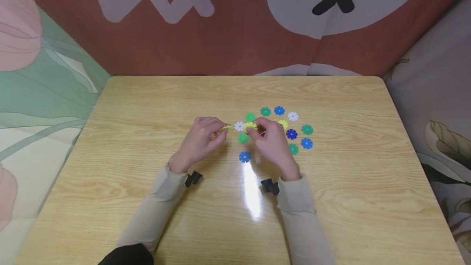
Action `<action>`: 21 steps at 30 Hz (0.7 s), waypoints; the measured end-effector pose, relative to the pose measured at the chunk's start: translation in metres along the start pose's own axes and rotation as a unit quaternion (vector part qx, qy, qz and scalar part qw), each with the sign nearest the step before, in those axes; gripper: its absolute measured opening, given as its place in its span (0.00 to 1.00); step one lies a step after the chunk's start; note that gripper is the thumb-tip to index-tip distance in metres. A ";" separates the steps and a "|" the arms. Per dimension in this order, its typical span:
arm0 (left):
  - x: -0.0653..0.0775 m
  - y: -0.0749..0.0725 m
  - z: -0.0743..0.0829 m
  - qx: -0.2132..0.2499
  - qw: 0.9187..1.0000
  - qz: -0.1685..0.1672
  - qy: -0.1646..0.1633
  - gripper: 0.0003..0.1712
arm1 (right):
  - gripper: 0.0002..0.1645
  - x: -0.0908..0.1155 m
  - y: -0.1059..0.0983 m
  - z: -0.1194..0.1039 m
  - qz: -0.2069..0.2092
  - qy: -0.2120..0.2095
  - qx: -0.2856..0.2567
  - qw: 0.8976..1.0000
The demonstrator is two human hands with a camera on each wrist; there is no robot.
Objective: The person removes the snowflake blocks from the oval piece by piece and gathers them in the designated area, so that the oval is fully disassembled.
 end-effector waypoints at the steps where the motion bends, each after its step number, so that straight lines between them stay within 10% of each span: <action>1: 0.000 0.000 -0.001 0.001 1.000 -0.002 -0.002 0.10 | 0.08 0.000 -0.002 0.002 -0.002 0.000 0.006 1.000; 21: 0.000 -0.003 -0.005 0.032 0.999 0.002 -0.018 0.10 | 0.07 0.008 -0.018 0.037 -0.120 0.000 0.091 0.989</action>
Point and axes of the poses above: each hand's wrist, its own x-axis away from the middle knuckle, its own y-axis out of the palm, z = x × y, the point moved 8 cm from there along -x, towards the middle knuckle, and after that the axes turned 11 degrees about z, right-handed, at the moved point
